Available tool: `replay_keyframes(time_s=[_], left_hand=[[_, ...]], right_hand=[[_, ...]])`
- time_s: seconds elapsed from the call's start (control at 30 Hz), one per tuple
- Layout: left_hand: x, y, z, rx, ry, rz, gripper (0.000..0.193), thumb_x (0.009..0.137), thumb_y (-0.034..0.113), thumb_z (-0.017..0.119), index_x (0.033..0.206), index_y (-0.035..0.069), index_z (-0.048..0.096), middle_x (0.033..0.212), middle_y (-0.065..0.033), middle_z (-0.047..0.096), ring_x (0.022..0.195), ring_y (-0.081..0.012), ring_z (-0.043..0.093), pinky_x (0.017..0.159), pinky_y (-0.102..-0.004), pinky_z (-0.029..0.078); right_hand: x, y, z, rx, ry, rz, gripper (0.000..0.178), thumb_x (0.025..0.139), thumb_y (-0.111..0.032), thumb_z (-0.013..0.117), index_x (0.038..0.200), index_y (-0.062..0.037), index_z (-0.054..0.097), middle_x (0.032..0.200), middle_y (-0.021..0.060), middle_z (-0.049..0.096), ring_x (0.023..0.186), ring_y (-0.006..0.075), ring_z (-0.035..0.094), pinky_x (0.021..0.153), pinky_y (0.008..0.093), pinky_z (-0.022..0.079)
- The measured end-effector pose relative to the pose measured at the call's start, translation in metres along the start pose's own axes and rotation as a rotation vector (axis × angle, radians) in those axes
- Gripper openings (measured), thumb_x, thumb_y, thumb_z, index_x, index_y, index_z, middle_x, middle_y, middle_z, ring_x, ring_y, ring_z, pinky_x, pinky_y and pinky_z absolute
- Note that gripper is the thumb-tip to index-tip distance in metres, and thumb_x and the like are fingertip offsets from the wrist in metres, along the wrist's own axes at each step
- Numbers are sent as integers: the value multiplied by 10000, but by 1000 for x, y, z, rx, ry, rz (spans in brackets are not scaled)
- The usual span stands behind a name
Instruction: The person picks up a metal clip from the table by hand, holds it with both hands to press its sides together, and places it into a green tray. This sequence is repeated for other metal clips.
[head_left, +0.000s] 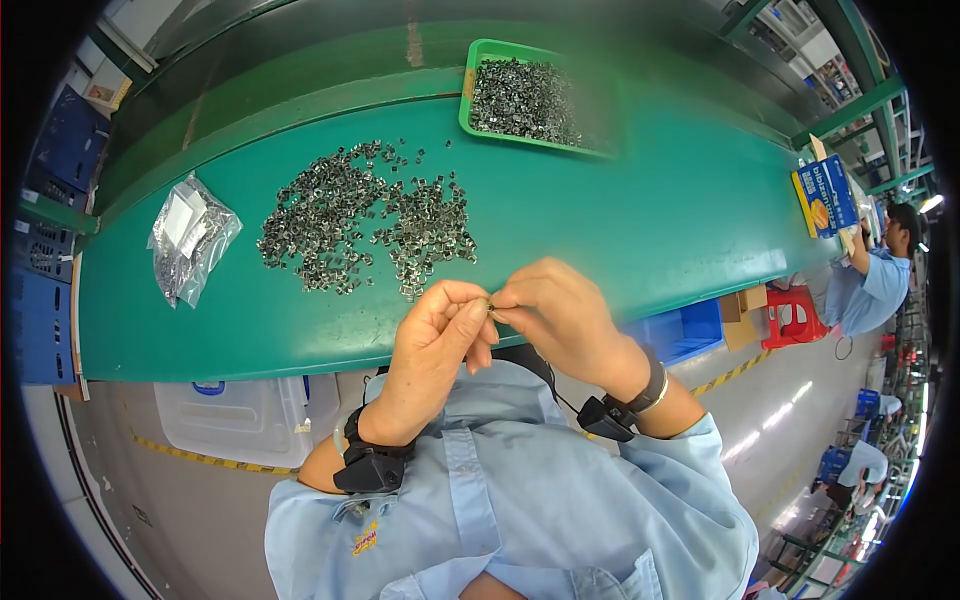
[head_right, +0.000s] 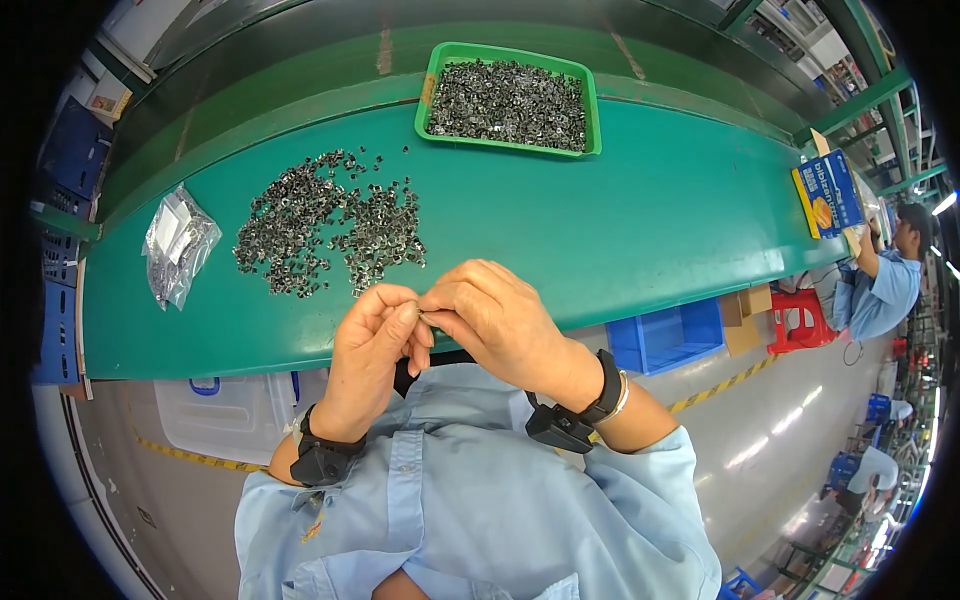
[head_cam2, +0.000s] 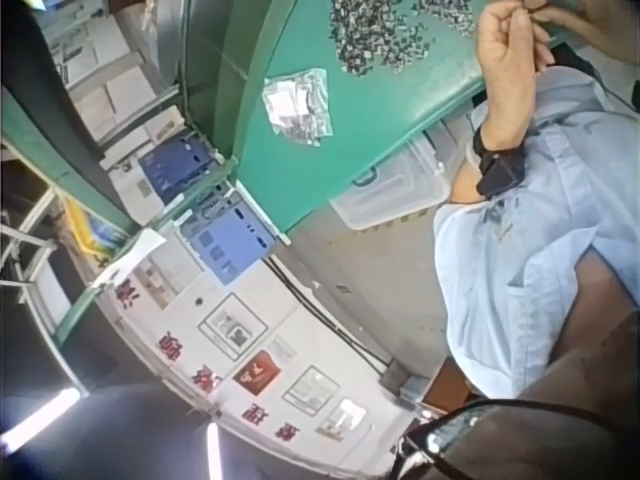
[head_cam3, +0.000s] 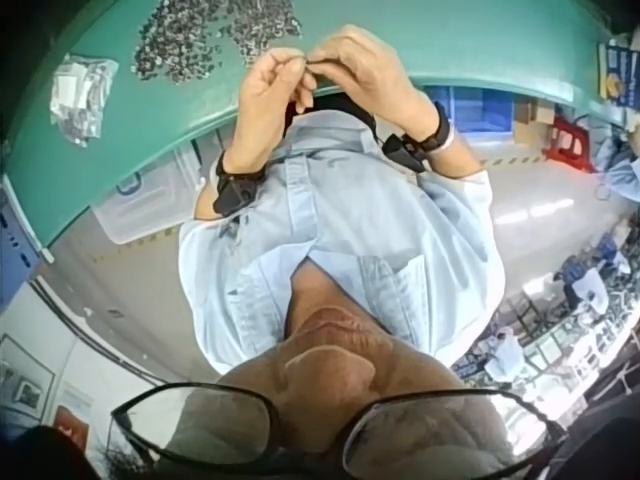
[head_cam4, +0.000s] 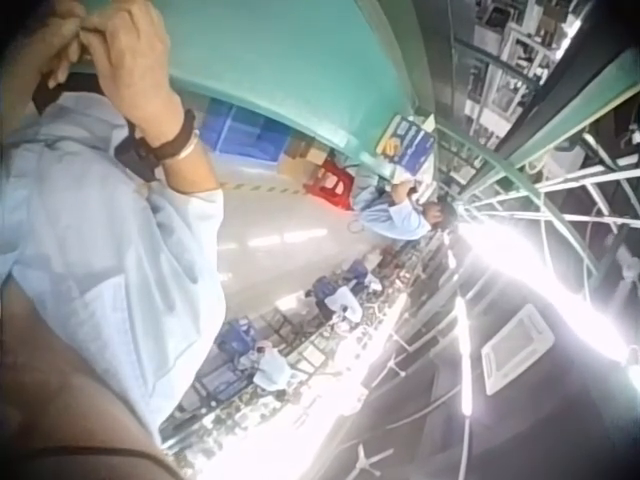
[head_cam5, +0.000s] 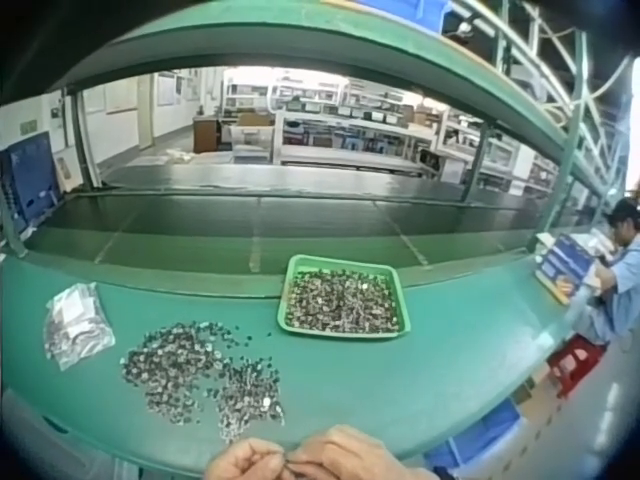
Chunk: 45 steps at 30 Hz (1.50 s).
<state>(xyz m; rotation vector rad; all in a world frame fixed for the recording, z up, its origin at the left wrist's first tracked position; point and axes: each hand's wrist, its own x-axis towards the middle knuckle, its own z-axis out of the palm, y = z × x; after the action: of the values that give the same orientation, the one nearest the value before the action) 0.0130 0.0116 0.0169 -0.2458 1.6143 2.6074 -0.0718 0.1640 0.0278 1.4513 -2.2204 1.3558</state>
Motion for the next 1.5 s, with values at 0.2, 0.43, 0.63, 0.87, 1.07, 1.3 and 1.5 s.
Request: replay_keyframes(time_s=[0.2, 0.43, 0.63, 0.87, 1.07, 1.3, 1.5], left_hand=[[0, 0, -2, -30, -13, -27, 158, 964, 187, 465, 1007, 39, 493, 749, -59, 571, 580, -105, 539, 489, -215, 414], [2, -2, -2, -171, -62, -19, 187, 958, 220, 479, 1014, 42, 493, 777, -66, 582, 585, -121, 546, 493, -238, 420], [5, -2, -6, -271, -97, -65, 188, 943, 215, 513, 990, 33, 512, 824, -76, 611, 594, -119, 554, 495, -234, 419], [8, -7, -12, -417, -174, -96, 148, 925, 192, 545, 946, 47, 524, 810, -73, 628, 578, -130, 556, 481, -243, 409], [7, -12, -10, -587, -228, -119, 110, 914, 178, 561, 926, 75, 523, 760, -62, 619, 549, -143, 548, 471, -255, 405], [6, -11, -8, -514, -210, -115, 113, 915, 171, 560, 916, 69, 511, 700, -49, 587, 536, -141, 541, 468, -259, 407], [5, -7, -6, -335, -154, -114, 129, 926, 183, 542, 918, 60, 504, 682, -48, 572, 542, -143, 540, 472, -255, 407]], right_hand=[[-2, 1, 3, -14, 32, -5, 208, 716, -34, 702, 890, -54, 589, 808, 42, 587, 728, 207, 590, 625, 324, 470], [-1, 1, 6, 13, 70, 7, 187, 711, -22, 702, 866, -46, 601, 795, 54, 591, 706, 207, 591, 604, 316, 473], [-4, 0, 11, 35, 111, 35, 169, 710, -8, 699, 848, -38, 606, 782, 61, 590, 692, 206, 592, 579, 312, 474], [-10, 0, 13, 66, 114, 63, 217, 698, 5, 715, 882, -61, 620, 829, 56, 606, 740, 214, 595, 605, 302, 479], [-12, -3, 15, 138, 155, 42, 212, 701, 17, 709, 884, -45, 619, 825, 68, 607, 731, 211, 596, 589, 297, 482], [-15, -1, 15, 193, 172, 38, 188, 711, 10, 699, 873, -29, 613, 810, 72, 607, 713, 205, 598, 562, 297, 484], [-15, 5, 8, 36, 93, -58, 206, 720, 27, 699, 894, -35, 607, 840, 80, 606, 722, 213, 588, 600, 299, 469]])
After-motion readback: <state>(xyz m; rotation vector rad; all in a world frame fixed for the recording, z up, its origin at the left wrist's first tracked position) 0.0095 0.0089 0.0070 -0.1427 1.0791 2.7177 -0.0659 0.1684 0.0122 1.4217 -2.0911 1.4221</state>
